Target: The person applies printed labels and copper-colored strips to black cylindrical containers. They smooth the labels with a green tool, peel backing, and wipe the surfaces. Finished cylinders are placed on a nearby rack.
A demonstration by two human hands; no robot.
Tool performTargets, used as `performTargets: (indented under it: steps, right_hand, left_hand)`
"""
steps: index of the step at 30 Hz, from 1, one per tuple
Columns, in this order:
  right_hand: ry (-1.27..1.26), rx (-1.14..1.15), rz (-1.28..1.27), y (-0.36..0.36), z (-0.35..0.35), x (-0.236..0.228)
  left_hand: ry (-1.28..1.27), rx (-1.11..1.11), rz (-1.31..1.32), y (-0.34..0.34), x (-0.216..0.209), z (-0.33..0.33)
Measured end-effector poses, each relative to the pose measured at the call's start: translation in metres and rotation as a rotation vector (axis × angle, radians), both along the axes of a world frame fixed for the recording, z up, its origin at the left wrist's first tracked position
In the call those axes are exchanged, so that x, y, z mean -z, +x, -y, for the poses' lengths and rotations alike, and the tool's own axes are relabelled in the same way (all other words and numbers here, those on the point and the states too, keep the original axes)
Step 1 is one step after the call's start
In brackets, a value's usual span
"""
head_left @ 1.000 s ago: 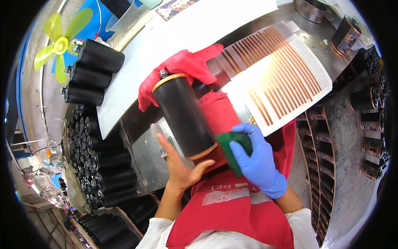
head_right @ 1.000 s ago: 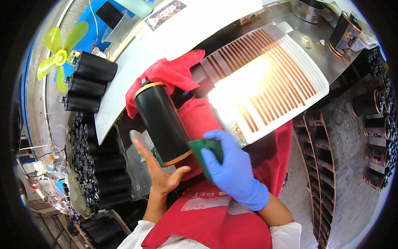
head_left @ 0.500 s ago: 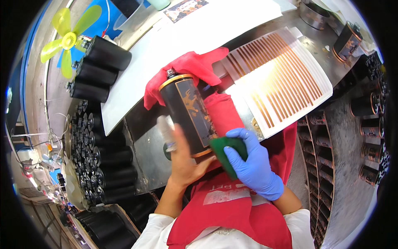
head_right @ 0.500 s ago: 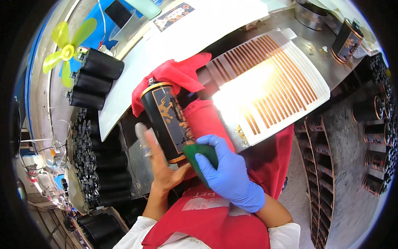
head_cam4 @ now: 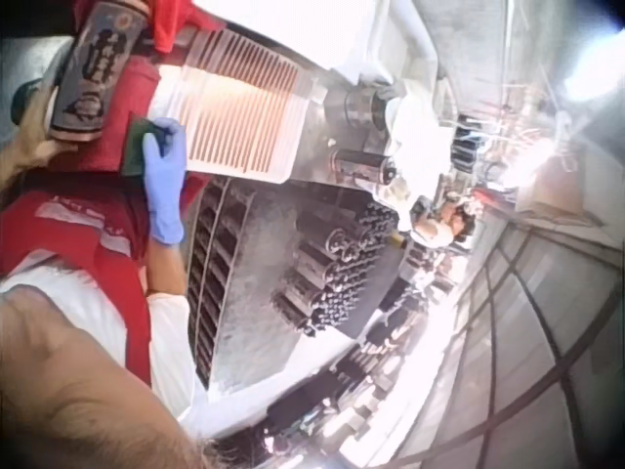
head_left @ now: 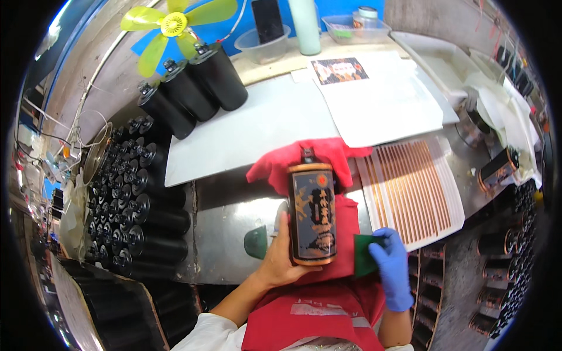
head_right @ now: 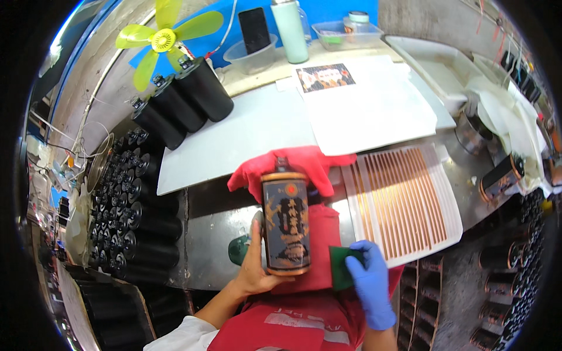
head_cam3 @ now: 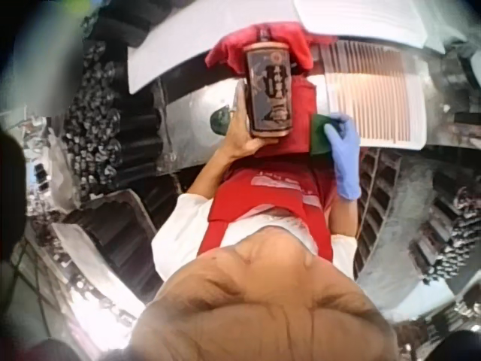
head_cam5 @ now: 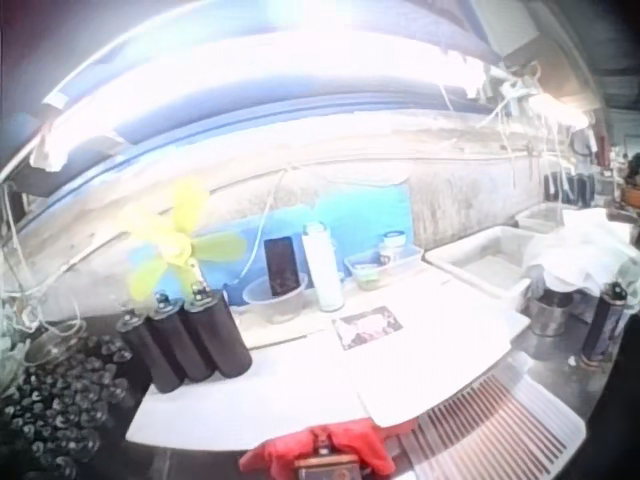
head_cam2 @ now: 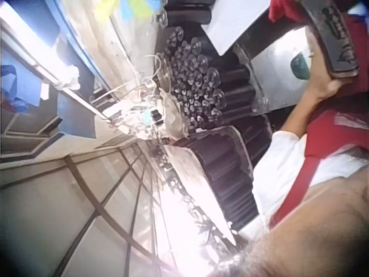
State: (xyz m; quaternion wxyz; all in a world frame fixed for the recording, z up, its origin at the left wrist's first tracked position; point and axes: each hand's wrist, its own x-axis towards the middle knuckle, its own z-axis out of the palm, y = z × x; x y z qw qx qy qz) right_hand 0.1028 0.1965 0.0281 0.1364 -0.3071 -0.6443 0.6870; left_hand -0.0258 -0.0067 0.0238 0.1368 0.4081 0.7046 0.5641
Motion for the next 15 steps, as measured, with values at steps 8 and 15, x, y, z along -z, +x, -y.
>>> performTargets:
  steps: [8,15]
  right_hand:
    - [0.534,-0.732,-0.002,-0.215,-0.034,-0.082]
    - [0.762,-0.991,0.335,-0.235,-0.021,-0.115]
  left_hand:
    - [-0.019,-0.128,-0.003,0.005,0.031,0.013]
    - [0.115,-0.163,-0.137,0.006,0.009,0.020]
